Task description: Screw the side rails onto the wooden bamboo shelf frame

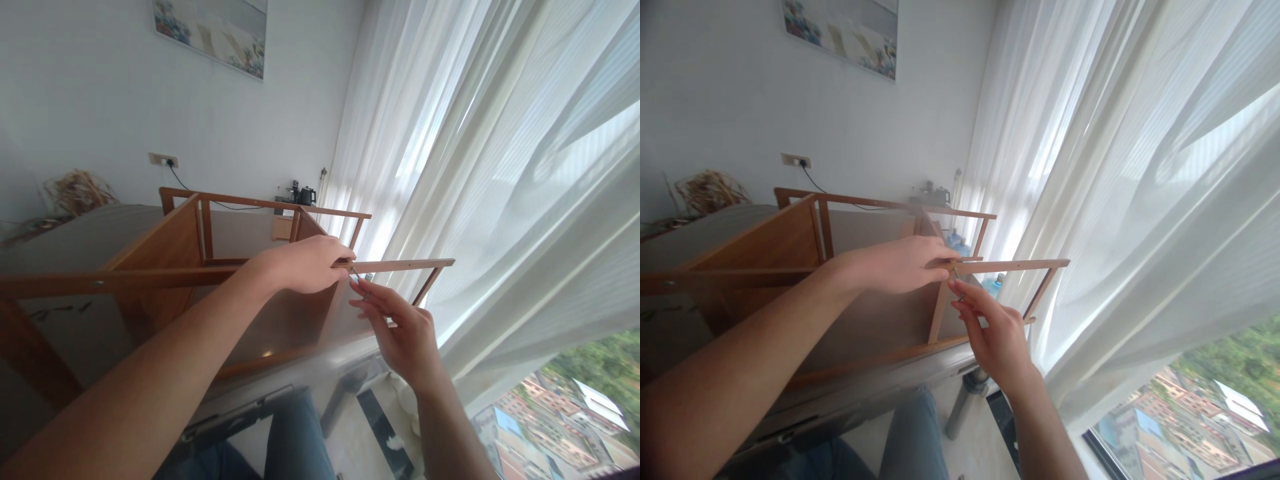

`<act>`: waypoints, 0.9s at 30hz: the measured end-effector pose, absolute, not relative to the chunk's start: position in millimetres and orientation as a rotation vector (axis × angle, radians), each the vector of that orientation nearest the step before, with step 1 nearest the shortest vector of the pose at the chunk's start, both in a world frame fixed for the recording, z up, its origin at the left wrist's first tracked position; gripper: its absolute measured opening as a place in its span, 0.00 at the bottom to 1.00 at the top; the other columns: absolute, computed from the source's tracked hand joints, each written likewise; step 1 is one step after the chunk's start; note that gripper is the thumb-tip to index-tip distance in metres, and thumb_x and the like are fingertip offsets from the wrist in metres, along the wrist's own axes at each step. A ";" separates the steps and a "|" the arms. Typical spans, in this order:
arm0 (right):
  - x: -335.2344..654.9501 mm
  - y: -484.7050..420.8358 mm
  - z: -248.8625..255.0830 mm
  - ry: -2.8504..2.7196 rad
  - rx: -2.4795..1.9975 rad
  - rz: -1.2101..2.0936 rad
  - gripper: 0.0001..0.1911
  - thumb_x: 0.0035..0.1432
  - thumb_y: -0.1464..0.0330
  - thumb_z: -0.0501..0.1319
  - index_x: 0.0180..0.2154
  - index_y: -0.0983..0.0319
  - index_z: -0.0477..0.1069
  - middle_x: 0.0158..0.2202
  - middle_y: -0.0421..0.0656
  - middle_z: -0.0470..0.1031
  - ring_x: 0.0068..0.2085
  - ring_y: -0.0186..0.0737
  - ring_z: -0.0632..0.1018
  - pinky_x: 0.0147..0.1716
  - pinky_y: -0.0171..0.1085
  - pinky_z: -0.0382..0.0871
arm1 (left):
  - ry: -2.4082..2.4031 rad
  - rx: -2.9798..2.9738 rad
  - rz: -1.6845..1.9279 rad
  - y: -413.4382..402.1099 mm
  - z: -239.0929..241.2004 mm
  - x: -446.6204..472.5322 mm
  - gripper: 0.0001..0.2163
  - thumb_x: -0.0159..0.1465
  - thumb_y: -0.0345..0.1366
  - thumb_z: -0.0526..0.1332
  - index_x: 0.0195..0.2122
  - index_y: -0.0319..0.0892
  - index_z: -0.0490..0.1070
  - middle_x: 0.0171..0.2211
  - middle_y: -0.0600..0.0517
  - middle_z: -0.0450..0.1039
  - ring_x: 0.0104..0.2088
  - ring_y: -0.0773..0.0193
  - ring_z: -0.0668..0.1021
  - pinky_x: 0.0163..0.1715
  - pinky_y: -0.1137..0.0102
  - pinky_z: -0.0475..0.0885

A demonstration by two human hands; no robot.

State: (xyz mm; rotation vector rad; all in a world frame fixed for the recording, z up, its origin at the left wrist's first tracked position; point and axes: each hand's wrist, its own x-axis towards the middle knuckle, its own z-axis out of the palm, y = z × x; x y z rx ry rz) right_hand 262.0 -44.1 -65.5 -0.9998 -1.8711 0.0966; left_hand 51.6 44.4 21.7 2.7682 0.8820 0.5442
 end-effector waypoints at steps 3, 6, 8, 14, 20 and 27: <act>258.3 -41.8 -62.2 -1.802 -1.030 -0.051 0.12 0.67 0.66 0.64 0.52 0.56 0.78 0.45 0.42 0.85 0.36 0.40 0.86 0.30 0.34 0.84 | 0.884 2.767 0.543 44.2 21.8 51.0 0.15 0.69 0.43 0.56 0.52 0.50 0.76 0.47 0.48 0.80 0.45 0.54 0.80 0.45 0.64 0.69; 249.0 -40.8 -61.3 -1.709 -1.031 -0.057 0.08 0.65 0.66 0.67 0.46 0.57 0.81 0.38 0.42 0.85 0.33 0.40 0.85 0.32 0.36 0.84 | 0.875 2.762 0.536 43.8 22.1 50.6 0.14 0.69 0.42 0.56 0.49 0.49 0.77 0.47 0.48 0.80 0.44 0.54 0.80 0.45 0.64 0.70; 243.2 -40.3 -62.0 -1.638 -1.014 0.019 0.08 0.64 0.65 0.68 0.44 0.57 0.81 0.36 0.42 0.84 0.32 0.40 0.85 0.31 0.37 0.83 | 0.877 2.756 0.534 43.7 22.3 50.7 0.14 0.69 0.42 0.56 0.49 0.49 0.77 0.46 0.48 0.80 0.44 0.54 0.80 0.45 0.64 0.70; 237.8 -36.1 -60.6 -1.459 -0.941 0.292 0.11 0.66 0.61 0.65 0.40 0.61 0.80 0.29 0.42 0.82 0.27 0.38 0.82 0.26 0.36 0.80 | 0.861 2.761 0.531 43.4 22.5 51.1 0.13 0.69 0.42 0.56 0.48 0.48 0.77 0.45 0.48 0.80 0.44 0.54 0.79 0.45 0.65 0.70; 238.9 -32.9 -66.5 -1.386 -0.866 0.351 0.11 0.68 0.61 0.64 0.48 0.59 0.76 0.31 0.42 0.83 0.25 0.38 0.82 0.24 0.36 0.80 | 0.869 2.766 0.526 43.4 22.5 50.7 0.13 0.69 0.42 0.55 0.46 0.46 0.77 0.45 0.48 0.79 0.43 0.55 0.79 0.44 0.65 0.70; 249.9 -32.2 -81.7 -1.474 -0.939 -0.241 0.10 0.63 0.69 0.68 0.47 0.56 0.80 0.32 0.38 0.83 0.27 0.35 0.83 0.28 0.34 0.79 | 0.882 2.776 0.531 44.8 21.2 51.0 0.14 0.69 0.42 0.55 0.49 0.47 0.77 0.45 0.48 0.79 0.42 0.57 0.79 0.44 0.66 0.69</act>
